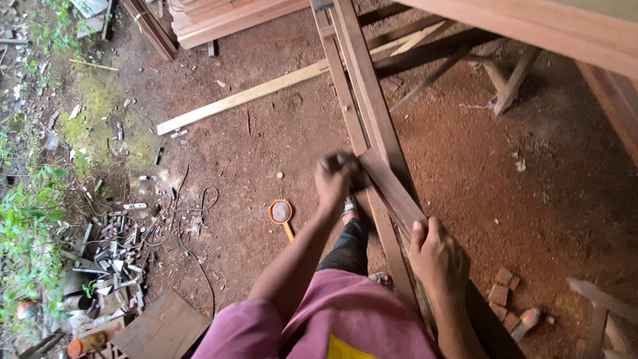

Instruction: The person sands multiple wooden planks and a wooden frame by hand using sandpaper.

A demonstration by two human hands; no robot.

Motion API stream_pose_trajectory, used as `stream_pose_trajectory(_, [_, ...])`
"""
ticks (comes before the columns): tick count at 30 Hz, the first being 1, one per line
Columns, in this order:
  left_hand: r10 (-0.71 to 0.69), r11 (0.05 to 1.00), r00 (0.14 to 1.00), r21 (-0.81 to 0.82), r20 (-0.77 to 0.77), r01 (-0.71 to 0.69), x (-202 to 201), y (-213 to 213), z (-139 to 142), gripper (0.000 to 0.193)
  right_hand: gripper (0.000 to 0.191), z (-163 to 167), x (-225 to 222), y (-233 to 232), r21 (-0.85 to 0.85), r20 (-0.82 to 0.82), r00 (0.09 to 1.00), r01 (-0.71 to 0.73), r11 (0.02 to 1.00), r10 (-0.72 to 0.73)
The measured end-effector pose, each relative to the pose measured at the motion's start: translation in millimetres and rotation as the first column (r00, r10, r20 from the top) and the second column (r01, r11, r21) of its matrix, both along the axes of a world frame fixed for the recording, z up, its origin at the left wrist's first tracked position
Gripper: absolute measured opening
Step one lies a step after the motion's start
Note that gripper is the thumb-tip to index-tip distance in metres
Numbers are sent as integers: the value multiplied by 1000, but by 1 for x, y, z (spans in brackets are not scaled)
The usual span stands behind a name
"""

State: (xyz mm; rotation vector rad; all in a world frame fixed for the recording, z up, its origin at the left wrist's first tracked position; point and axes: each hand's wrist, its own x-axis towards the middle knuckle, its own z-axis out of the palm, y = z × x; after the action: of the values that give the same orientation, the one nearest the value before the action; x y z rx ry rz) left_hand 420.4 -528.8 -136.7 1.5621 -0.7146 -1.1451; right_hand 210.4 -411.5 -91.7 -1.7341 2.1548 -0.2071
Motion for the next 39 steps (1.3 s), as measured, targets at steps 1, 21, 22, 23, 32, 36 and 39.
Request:
stream_pose_trajectory(1, [34,998,999,57,10,-35,1,-1,-2,41,41,2,1,0,-12,-13,1000,-7,1000,7])
stream_pose_trajectory(21, [74,996,961,64,-267,-58,4,-11,-4,33,43,-15,-6,-1,119,18,1000,-11,993,9])
stream_pose_trajectory(22, [86,995,972,69,-217,-72,4,-12,-5,33,43,-16,-7,-1,117,3,1000,-13,993,12])
stream_pose_trajectory(23, [72,996,975,68,-208,-59,3,-13,-6,34,43,-17,-7,-1,119,-15,1000,-14,993,15])
stream_pose_trajectory(32, [78,991,958,130,-277,-42,0,-7,-2,37,44,-16,-9,-1,2,-41,998,-50,999,50])
stream_pose_trajectory(36, [-14,997,991,74,-136,25,3,-10,-2,39,42,-15,-8,-1,-8,14,999,-51,999,51])
stream_pose_trajectory(39, [78,991,977,121,-196,-55,2,-11,-4,36,43,-15,-7,-1,122,0,1000,-19,992,19])
